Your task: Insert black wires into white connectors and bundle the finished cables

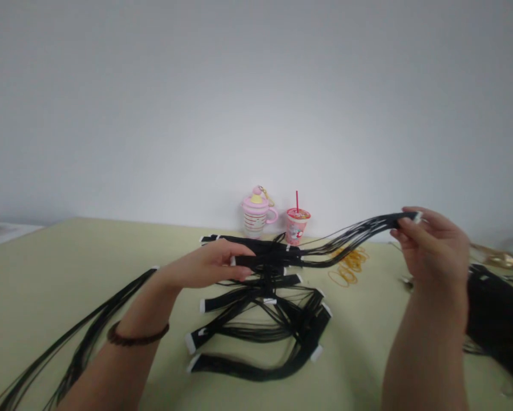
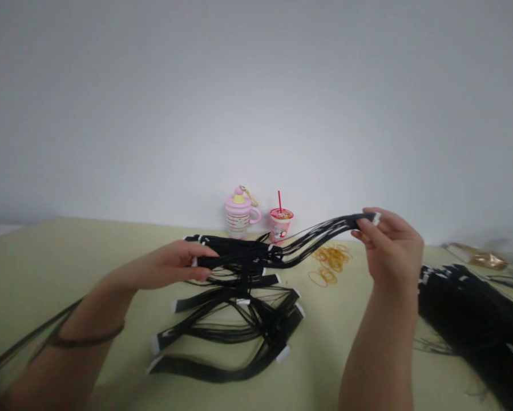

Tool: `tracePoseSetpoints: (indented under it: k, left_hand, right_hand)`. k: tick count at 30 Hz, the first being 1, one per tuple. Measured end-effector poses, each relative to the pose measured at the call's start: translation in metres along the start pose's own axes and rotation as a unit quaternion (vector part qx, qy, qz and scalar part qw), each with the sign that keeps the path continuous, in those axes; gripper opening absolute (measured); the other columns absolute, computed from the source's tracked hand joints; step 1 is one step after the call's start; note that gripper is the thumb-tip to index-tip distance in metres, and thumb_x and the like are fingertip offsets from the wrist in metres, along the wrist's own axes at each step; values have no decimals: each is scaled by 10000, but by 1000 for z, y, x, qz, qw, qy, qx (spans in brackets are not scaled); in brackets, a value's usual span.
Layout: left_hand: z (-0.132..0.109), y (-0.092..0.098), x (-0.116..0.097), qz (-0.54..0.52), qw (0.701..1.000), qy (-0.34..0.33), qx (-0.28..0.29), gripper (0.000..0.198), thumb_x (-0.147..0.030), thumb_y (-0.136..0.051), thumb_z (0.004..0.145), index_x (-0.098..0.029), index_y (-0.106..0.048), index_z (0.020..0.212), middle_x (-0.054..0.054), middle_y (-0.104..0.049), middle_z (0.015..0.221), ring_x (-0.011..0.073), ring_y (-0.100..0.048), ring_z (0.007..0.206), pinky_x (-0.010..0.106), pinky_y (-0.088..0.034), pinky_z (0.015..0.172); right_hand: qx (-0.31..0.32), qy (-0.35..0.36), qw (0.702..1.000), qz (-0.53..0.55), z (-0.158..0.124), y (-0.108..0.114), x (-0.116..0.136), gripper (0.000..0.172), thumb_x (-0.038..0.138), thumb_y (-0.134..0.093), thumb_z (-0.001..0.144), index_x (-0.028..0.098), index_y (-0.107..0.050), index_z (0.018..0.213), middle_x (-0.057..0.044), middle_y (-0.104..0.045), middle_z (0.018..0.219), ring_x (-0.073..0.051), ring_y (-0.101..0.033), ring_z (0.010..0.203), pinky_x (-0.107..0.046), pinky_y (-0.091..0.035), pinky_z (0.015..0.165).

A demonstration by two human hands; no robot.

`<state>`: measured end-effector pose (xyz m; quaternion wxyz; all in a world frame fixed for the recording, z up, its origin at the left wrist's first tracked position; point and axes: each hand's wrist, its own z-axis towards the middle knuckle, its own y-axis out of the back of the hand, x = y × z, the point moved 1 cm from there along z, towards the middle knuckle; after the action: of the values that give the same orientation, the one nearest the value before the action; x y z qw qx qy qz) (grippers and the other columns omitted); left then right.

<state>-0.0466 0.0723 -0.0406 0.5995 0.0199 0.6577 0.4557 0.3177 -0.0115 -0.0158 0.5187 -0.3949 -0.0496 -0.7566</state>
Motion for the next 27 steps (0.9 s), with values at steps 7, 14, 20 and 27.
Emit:
tracePoseSetpoints:
  k: [7,14,20,27]
  left_hand:
    - [-21,16,-14,-109,989,27,-95,372,-387,-569,888,-217,-569,1218,-14,-611,726,116,-595,658,214,-479,587]
    - [-21,28,-7,-146,956,70,-244,291,-404,-662,802,-166,-560,935,-9,-638,617,78,-512,456,176,-376,423]
    - [-16,33,1,-171,909,21,-379,296,-380,-717,731,-148,-585,858,-22,-608,569,91,-545,483,205,-441,489]
    - [-18,38,-2,-124,856,-9,-501,294,-351,-722,697,-153,-619,889,-11,-677,678,108,-630,562,223,-517,586]
  right_hand:
    - [106,39,994,3,-2,22,5,231,179,-877,500,274,-744,664,10,-715,792,-135,-647,741,-243,-560,607]
    - [271,94,943,-168,-5,33,18,53,239,-763,719,257,-746,671,-56,-733,988,-227,-688,924,-361,-571,770]
    - [208,157,929,-262,-7,5,12,61,220,-710,757,233,-719,698,-68,-742,1007,-200,-695,884,-291,-547,689]
    - [242,132,944,-183,-10,-12,-5,106,251,-681,796,238,-775,844,-92,-700,1028,-224,-649,978,-323,-540,742]
